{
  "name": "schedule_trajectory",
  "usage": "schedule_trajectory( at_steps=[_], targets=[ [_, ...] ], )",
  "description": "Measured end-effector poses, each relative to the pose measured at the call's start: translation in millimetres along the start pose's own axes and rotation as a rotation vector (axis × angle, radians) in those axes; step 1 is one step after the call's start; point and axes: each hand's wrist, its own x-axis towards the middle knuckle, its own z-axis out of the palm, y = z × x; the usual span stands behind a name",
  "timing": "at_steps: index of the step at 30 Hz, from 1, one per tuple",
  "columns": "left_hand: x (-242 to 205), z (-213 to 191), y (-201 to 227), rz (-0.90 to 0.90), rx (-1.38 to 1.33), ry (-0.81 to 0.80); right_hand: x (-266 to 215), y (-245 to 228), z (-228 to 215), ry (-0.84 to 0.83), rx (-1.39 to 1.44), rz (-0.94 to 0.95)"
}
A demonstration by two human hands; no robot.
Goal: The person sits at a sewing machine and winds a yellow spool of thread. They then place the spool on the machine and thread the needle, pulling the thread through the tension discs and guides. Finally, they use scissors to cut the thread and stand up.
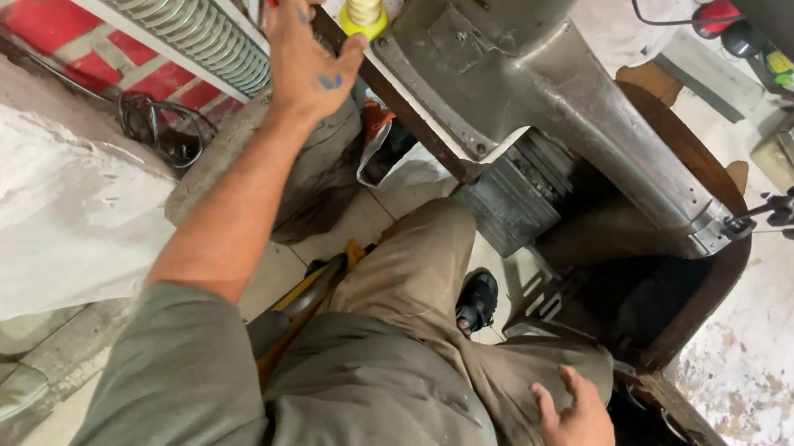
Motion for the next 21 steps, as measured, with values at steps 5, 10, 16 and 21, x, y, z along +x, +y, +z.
schedule_trajectory(
  at_steps=[5,10,16,21],
  targets=[
    [27.9,59.7,-33.8,0.04,0.111,0.128,-2.6,-39.1,-15.5,0.137,0.071,-0.211],
    [18.3,45.7,-26.6,0.086,0.04,0.284,-14.3,-76.7,-40.4,0.062,0.175,-0.23],
    [-64.1,-13.9,4.8,0.551,0.004,0.302,-17.0,-91.5,-67.7,0.164,0.409,-0.655],
    [-145.5,-53.2,75.0,1.04,-0.149,-0.764,-32.6,-149.1,-106.7,0.469,0.263,-1.297]
  ],
)
